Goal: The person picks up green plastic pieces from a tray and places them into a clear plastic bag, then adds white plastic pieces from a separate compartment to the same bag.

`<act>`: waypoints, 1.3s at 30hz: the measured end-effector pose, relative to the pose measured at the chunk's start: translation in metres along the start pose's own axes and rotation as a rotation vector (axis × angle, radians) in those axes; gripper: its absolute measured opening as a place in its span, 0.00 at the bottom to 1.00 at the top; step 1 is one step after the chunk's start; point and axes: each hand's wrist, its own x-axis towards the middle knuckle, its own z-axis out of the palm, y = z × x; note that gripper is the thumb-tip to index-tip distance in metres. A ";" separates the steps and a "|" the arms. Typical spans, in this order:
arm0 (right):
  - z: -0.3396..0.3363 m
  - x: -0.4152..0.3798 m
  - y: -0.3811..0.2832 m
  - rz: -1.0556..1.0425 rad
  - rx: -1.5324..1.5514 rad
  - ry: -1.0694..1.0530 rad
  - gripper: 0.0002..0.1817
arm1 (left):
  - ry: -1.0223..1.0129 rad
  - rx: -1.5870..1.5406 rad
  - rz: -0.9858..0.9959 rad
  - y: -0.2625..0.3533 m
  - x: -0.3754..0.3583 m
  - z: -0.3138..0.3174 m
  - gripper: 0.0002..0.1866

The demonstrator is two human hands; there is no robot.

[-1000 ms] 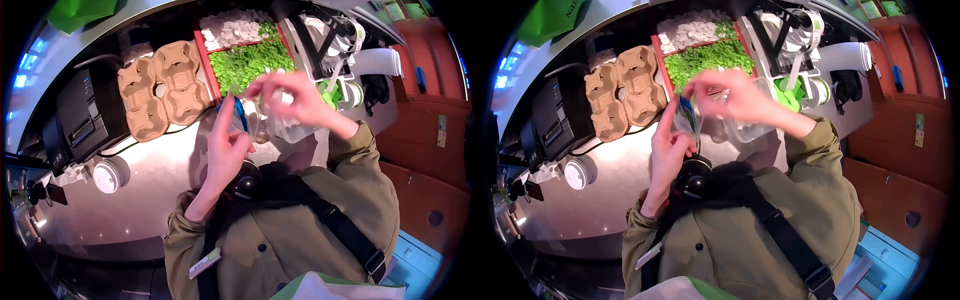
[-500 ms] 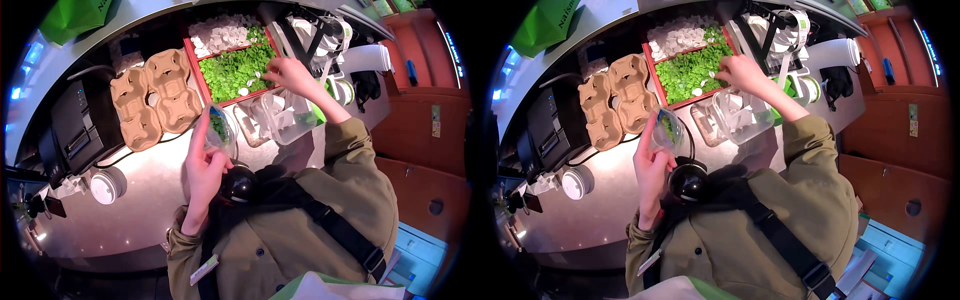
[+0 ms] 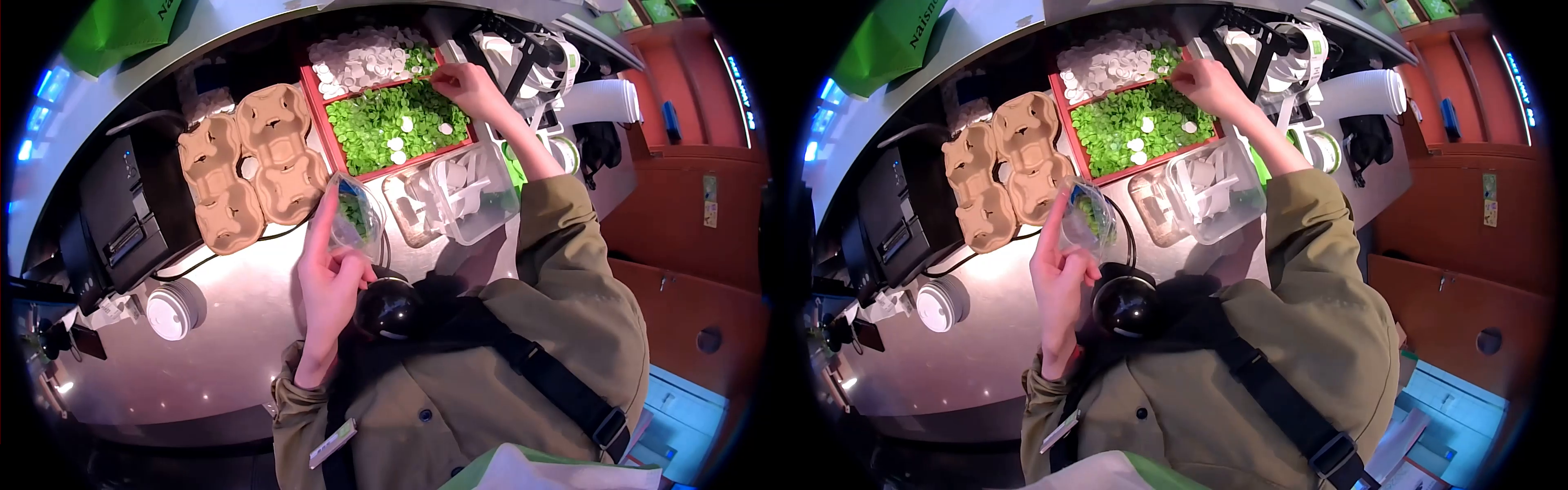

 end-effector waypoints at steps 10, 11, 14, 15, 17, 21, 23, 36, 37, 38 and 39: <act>0.005 0.012 0.002 0.062 -0.242 -0.117 0.10 | 0.034 -0.014 -0.015 -0.002 -0.001 -0.005 0.38; 0.005 0.013 0.003 0.012 -0.228 -0.080 0.09 | 0.033 -0.015 -0.016 -0.002 0.000 -0.005 0.38; 0.011 0.021 0.009 -0.159 -0.183 -0.010 0.08 | 0.010 -0.022 -0.022 -0.003 0.000 -0.004 0.38; 0.015 0.025 0.010 -0.228 -0.169 -0.011 0.08 | -0.001 -0.023 -0.025 -0.003 0.000 -0.003 0.38; 0.016 0.026 0.011 -0.283 -0.166 -0.051 0.08 | -0.015 -0.017 -0.023 -0.004 0.001 -0.004 0.38; 0.003 0.026 0.007 -0.172 -0.352 -0.209 0.08 | 0.044 0.031 0.039 -0.004 0.000 -0.005 0.38; -0.001 0.025 0.008 -0.116 -0.482 -0.242 0.08 | 0.038 0.003 0.026 -0.003 -0.001 -0.006 0.38; -0.013 0.020 0.019 -0.287 -0.206 -0.136 0.06 | 0.054 0.009 -0.033 -0.003 -0.002 -0.005 0.36; -0.013 0.019 0.019 -0.260 -0.191 -0.128 0.08 | 0.054 -0.008 -0.017 -0.004 -0.001 -0.004 0.36; -0.010 0.018 0.022 -0.304 -0.146 -0.093 0.09 | 0.050 -0.014 -0.009 -0.004 -0.001 -0.003 0.36; -0.006 0.018 0.025 -0.348 -0.101 -0.057 0.10 | 0.045 -0.019 0.000 -0.004 0.000 -0.001 0.36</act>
